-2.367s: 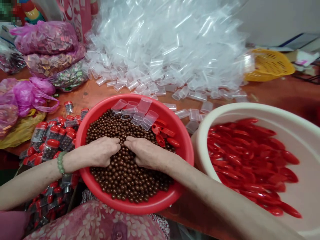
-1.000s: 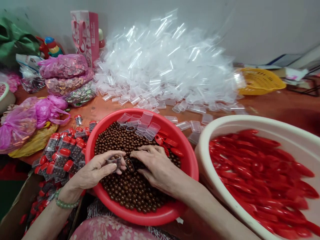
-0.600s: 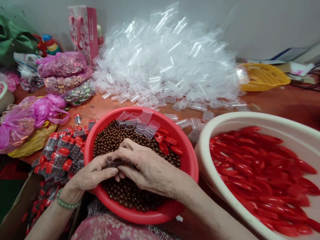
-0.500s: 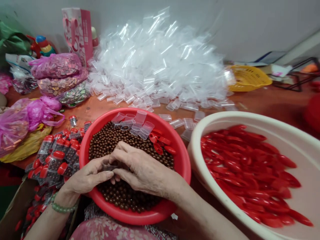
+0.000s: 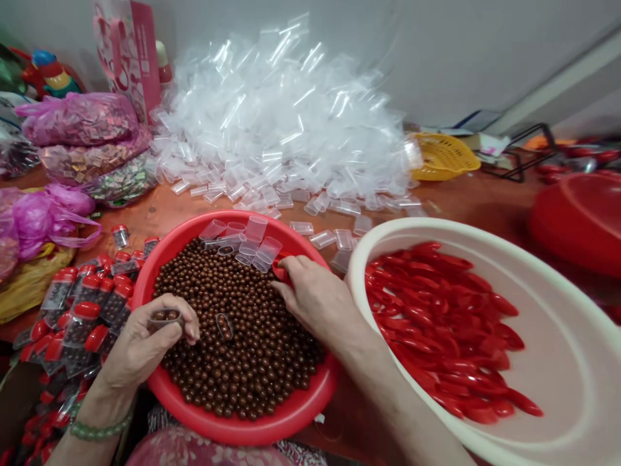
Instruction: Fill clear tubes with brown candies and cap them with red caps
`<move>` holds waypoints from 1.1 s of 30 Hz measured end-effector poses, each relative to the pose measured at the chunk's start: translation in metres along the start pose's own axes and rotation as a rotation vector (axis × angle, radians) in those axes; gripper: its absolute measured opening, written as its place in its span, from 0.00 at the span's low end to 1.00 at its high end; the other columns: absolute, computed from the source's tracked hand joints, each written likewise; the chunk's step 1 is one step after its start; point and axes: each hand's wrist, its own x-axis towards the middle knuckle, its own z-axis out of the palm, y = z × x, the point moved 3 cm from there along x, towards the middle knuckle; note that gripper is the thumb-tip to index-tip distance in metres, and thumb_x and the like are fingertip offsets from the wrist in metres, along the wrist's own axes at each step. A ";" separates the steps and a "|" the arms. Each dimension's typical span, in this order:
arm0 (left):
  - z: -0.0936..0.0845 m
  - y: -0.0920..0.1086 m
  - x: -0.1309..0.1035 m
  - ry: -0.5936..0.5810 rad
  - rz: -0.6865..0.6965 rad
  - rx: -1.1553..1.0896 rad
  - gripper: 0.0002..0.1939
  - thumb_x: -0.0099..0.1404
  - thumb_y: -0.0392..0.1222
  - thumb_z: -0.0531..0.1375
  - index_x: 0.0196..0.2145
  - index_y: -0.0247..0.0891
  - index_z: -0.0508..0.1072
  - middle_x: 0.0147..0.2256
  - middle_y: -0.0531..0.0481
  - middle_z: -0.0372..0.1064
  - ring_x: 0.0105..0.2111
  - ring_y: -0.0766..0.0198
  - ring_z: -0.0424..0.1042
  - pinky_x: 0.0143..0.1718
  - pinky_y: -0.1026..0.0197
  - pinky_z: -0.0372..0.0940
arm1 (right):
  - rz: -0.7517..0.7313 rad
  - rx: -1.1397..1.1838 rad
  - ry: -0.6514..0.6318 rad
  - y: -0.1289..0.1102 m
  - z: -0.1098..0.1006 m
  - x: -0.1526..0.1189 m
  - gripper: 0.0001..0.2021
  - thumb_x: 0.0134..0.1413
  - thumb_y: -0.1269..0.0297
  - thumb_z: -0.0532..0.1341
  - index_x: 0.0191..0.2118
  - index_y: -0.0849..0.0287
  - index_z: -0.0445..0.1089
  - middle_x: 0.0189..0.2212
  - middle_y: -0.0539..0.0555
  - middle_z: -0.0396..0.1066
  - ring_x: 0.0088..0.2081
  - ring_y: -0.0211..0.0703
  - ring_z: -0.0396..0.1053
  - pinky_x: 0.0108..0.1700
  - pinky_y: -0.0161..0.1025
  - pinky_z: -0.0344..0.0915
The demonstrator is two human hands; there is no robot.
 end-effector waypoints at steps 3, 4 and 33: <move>0.006 0.004 0.001 -0.033 -0.033 0.172 0.09 0.64 0.44 0.62 0.35 0.35 0.74 0.33 0.50 0.70 0.34 0.65 0.68 0.38 0.63 0.62 | 0.091 -0.109 0.005 0.003 0.007 0.016 0.06 0.60 0.63 0.55 0.37 0.59 0.65 0.33 0.63 0.74 0.34 0.54 0.72 0.33 0.43 0.63; 0.007 0.005 0.002 -0.038 -0.049 0.187 0.08 0.64 0.43 0.62 0.35 0.35 0.74 0.33 0.50 0.70 0.35 0.65 0.68 0.39 0.63 0.62 | 0.109 -0.136 0.000 0.000 0.009 0.020 0.06 0.60 0.64 0.54 0.37 0.60 0.65 0.32 0.63 0.74 0.33 0.54 0.72 0.32 0.43 0.62; 0.022 -0.003 0.000 0.086 -0.227 -0.353 0.21 0.43 0.38 0.75 0.32 0.33 0.71 0.28 0.57 0.69 0.29 0.73 0.66 0.36 0.66 0.63 | 0.108 1.192 0.308 -0.080 0.010 -0.041 0.10 0.51 0.57 0.69 0.40 0.52 0.76 0.31 0.49 0.75 0.30 0.38 0.72 0.32 0.35 0.72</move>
